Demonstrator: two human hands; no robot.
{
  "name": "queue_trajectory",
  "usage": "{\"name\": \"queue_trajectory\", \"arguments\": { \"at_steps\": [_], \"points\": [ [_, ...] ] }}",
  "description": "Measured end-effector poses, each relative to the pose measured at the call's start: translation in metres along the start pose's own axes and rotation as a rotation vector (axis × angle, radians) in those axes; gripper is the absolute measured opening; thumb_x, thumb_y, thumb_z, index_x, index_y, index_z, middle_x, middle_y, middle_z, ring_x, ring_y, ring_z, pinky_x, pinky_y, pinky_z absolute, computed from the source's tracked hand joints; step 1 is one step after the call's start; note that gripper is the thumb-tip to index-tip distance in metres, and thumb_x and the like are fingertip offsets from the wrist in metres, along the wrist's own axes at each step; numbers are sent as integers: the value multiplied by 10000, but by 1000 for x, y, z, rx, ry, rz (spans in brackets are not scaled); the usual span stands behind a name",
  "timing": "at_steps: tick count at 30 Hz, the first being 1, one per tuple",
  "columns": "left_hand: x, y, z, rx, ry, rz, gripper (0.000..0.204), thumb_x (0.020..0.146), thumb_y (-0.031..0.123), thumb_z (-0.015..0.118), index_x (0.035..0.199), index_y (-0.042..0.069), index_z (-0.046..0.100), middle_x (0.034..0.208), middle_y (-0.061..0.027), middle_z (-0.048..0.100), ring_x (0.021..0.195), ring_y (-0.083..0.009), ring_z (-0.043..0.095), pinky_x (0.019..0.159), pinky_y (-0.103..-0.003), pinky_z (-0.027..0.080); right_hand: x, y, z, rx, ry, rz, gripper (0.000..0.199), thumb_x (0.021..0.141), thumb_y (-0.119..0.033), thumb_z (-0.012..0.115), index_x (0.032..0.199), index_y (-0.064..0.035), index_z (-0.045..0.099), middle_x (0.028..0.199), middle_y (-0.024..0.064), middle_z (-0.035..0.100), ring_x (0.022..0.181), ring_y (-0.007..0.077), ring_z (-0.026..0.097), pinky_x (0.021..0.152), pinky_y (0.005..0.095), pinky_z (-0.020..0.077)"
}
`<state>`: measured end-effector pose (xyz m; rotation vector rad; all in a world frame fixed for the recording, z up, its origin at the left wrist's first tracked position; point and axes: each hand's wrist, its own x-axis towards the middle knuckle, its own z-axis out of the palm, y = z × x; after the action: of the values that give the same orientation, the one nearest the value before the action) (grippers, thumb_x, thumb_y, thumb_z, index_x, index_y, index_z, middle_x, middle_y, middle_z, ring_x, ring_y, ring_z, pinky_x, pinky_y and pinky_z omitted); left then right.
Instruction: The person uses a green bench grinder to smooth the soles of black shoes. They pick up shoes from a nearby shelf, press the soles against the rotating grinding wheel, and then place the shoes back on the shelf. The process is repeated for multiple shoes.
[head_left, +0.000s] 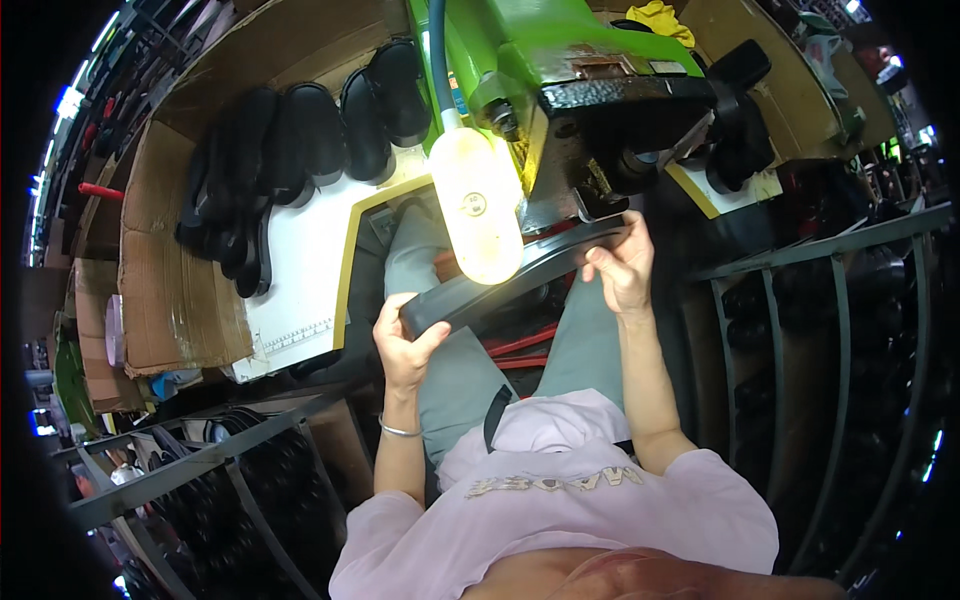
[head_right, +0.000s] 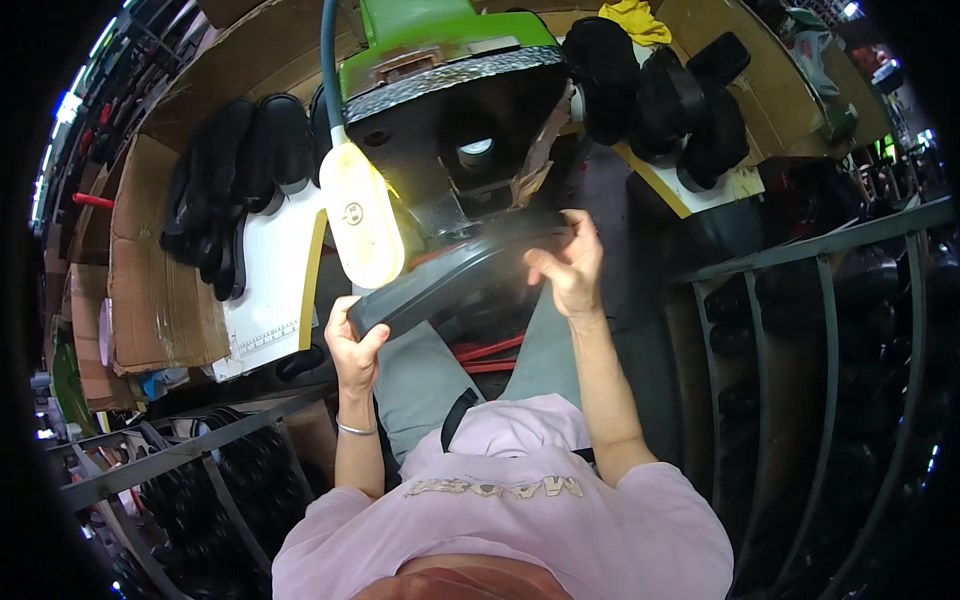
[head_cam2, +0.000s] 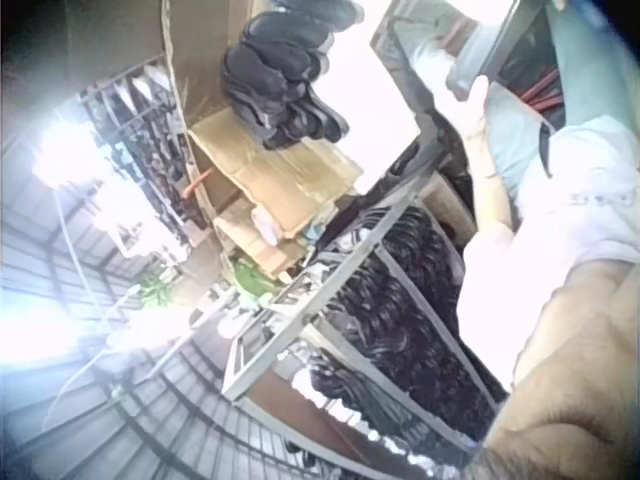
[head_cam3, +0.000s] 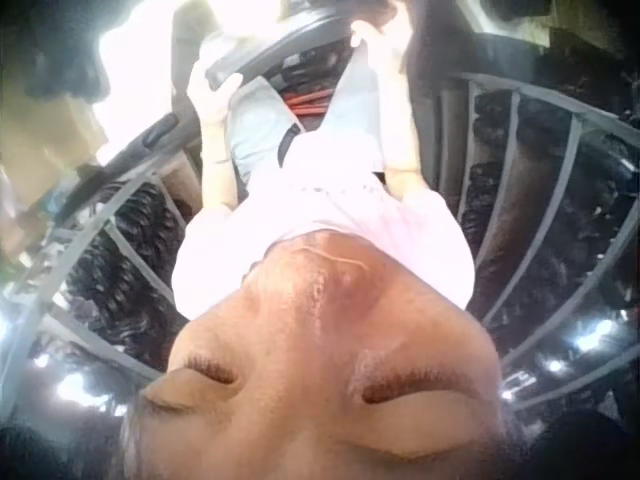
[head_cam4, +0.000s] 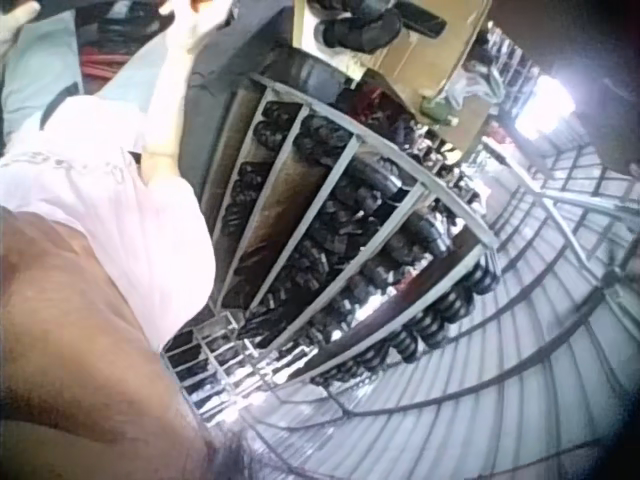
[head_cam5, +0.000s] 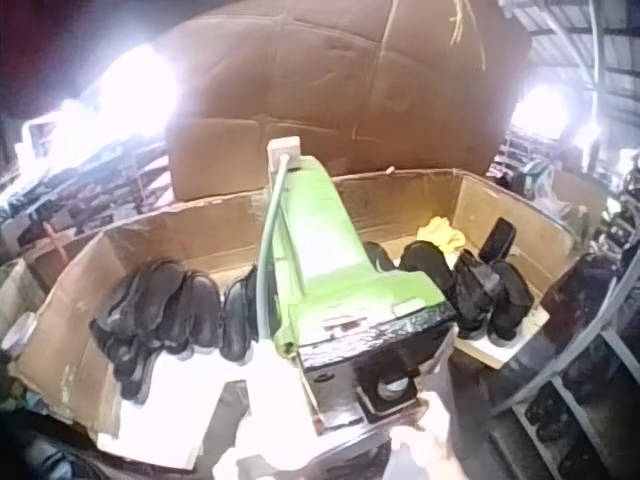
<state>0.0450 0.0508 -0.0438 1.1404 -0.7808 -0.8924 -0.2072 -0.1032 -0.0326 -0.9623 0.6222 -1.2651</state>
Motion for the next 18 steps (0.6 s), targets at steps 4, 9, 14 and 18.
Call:
{"name": "queue_trajectory", "arguments": {
  "at_steps": [4, 9, 14, 18],
  "points": [
    [20, 14, 36, 87, 20, 65, 396, 706, 44, 819, 1030, -18, 599, 881, -47, 653, 789, -107, 614, 720, -244, 497, 9, -14, -16, 42, 117, 37, 418, 753, 42, 748, 1078, -36, 496, 911, 78, 621, 653, 119, 595, 422, 214, 466],
    [21, 14, 31, 8, 59, 62, 352, 703, 44, 787, 1002, -28, 617, 872, -48, 649, 778, -116, 606, 726, -249, 491, 6, -15, -14, 98, 91, 93, 347, 757, 45, 740, 992, -67, 509, 863, 51, 616, 609, 82, 576, 359, 179, 420],
    [1, 0, 5, -159, 133, -63, 317, 741, 71, 748, 1008, -32, 611, 892, -40, 634, 797, -105, 590, 754, -249, 483, 3, -12, 14, 96, 80, 191, 412, 707, 114, 735, 1006, -42, 499, 887, 86, 634, 564, 83, 578, 353, 156, 400],
    [-18, -17, -25, -267, 102, -140, 328, 773, 100, 738, 1040, -30, 600, 946, -62, 646, 843, -110, 596, 795, -250, 477, -4, -11, 37, -32, 9, 205, 399, 678, 94, 768, 980, -27, 536, 859, 80, 647, 561, 59, 552, 385, 162, 374]
  ]
}}
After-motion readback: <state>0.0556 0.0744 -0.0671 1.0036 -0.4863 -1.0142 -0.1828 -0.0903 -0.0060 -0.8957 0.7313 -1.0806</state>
